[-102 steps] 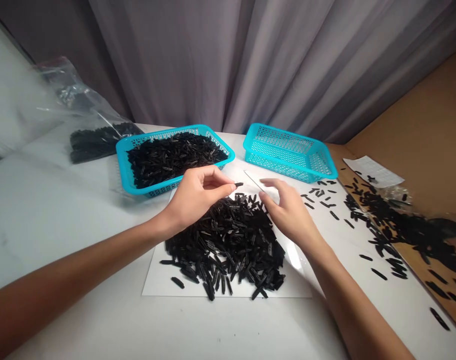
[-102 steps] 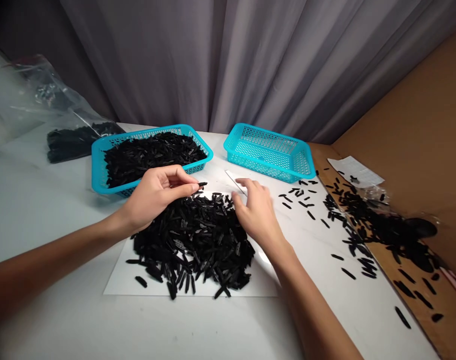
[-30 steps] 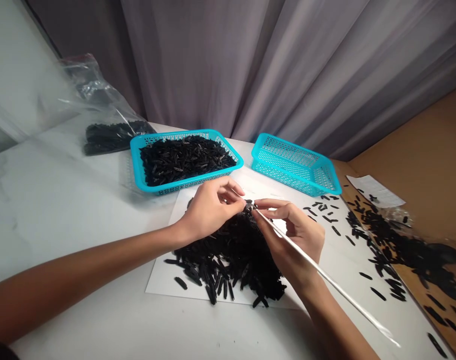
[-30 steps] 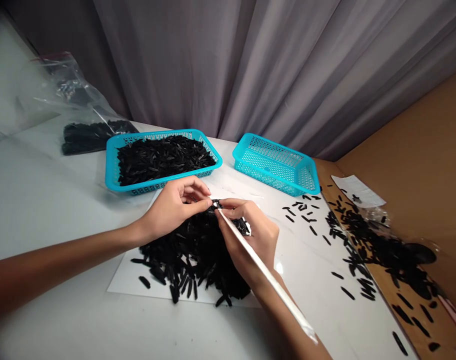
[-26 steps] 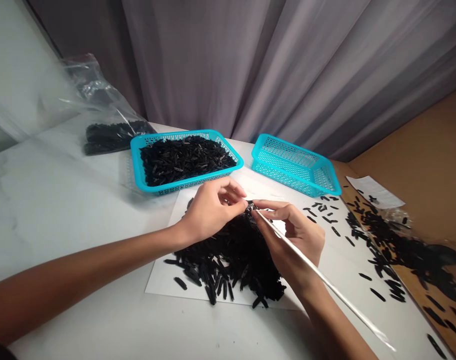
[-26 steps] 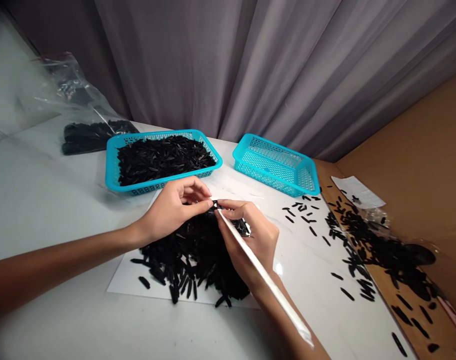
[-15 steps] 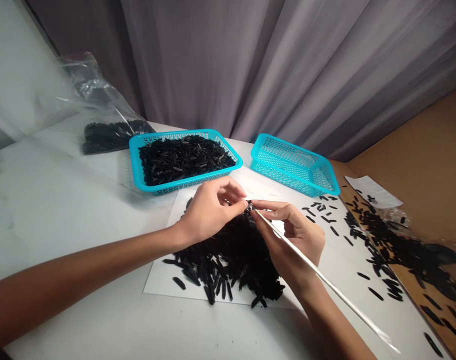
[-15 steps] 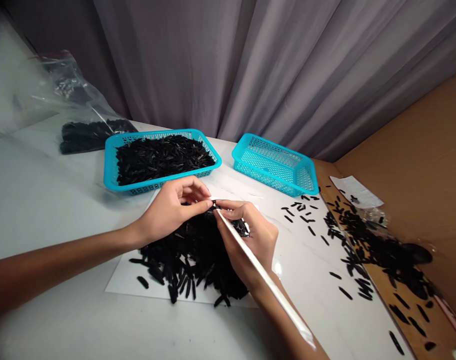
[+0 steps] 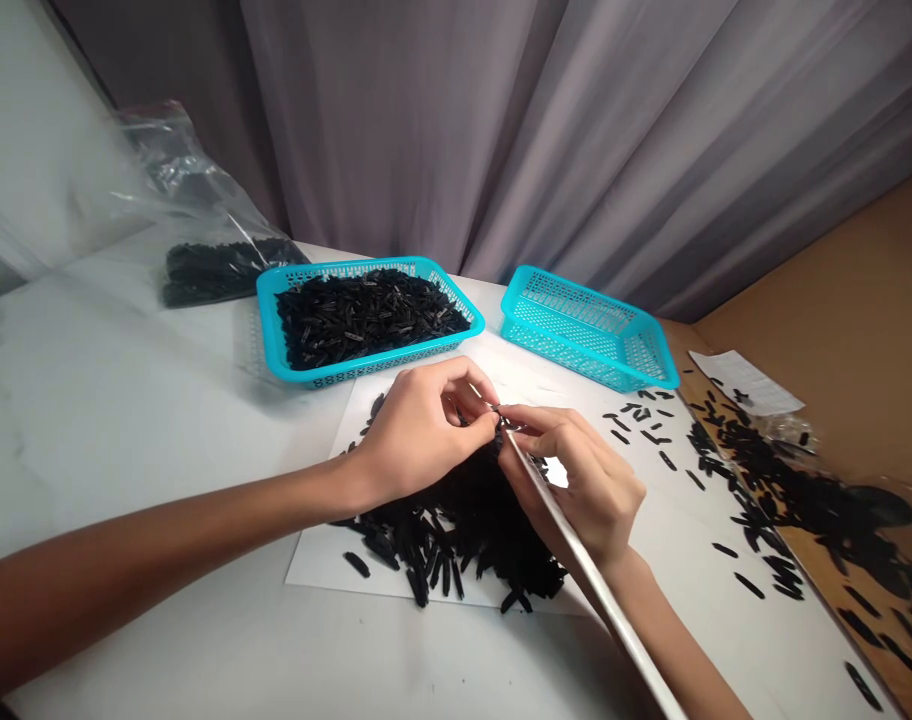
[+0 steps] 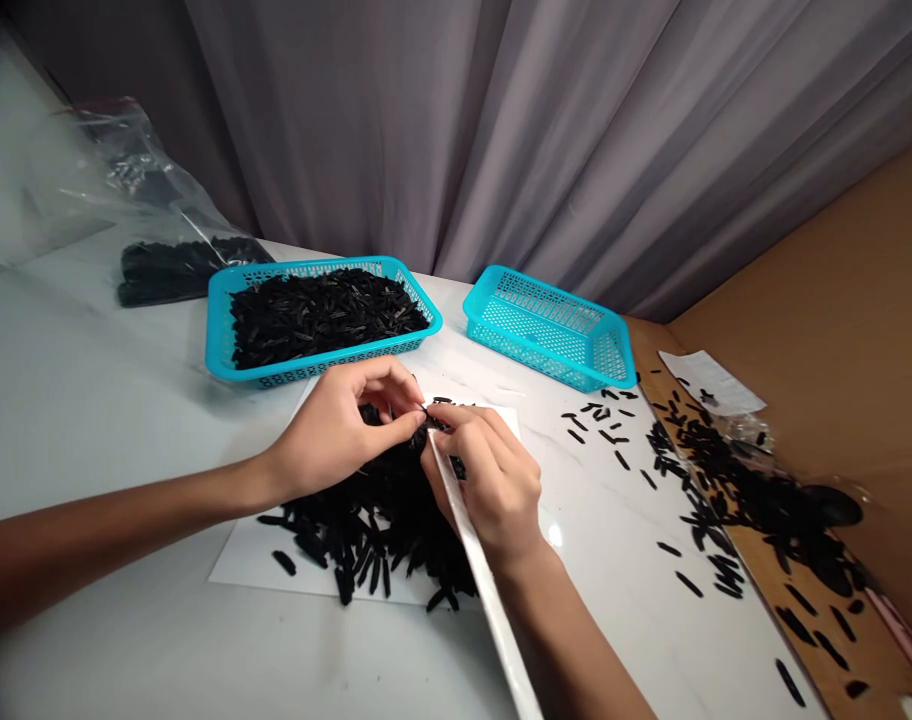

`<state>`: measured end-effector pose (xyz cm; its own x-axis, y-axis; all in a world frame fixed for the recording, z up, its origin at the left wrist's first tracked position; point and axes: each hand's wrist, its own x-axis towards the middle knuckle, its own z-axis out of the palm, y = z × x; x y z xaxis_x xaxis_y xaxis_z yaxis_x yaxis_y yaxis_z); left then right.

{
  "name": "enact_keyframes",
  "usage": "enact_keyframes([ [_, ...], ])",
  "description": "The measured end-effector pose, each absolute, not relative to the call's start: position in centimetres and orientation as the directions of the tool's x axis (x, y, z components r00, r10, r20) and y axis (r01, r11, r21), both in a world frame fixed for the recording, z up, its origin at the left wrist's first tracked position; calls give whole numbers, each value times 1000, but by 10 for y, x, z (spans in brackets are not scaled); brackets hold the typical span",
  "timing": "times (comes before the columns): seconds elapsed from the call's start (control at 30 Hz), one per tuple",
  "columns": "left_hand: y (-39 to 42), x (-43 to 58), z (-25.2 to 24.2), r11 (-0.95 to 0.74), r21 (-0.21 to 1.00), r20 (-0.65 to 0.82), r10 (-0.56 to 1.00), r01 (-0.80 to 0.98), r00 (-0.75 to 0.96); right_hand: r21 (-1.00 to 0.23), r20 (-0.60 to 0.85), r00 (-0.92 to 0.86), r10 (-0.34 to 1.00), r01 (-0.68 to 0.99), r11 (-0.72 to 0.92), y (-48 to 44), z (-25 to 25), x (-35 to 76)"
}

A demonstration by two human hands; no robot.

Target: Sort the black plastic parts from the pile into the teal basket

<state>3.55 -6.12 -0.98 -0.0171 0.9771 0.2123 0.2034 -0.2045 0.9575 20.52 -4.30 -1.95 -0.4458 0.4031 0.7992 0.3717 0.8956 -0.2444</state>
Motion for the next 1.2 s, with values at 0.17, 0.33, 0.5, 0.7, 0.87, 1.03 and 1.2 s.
enact_keyframes([
  [0.17, -59, 33, -10, -153, 970, 162, 986, 190, -29, -206, 795, -424, 434, 484, 850, -39, -17, 212],
  [0.33, -61, 36, -9, -148, 969, 158, 987, 196, -38, -437, 799, -113, 591, 566, 699, -33, -19, 218],
  [0.5, -51, 23, -5, -219, 929, 250, 965, 298, -72, -575, 705, -76, 705, 520, 631, -30, -23, 217],
  [0.7, -14, -41, -1, -243, 514, 585, 800, 823, -129, -534, 580, -164, 798, 664, 524, -10, -21, 236],
  [0.87, -15, -37, 1, -330, 387, 541, 837, 861, 78, -248, 343, -234, 910, 911, 328, 7, -26, 255],
  [1.03, -44, 5, -6, -589, 459, 212, 799, 665, 562, -73, 260, -262, 929, 954, 290, 14, -40, 267],
  [1.2, -53, 18, -22, -655, 397, 193, 745, 643, 639, -3, 296, -254, 921, 964, 267, 15, -47, 273],
])
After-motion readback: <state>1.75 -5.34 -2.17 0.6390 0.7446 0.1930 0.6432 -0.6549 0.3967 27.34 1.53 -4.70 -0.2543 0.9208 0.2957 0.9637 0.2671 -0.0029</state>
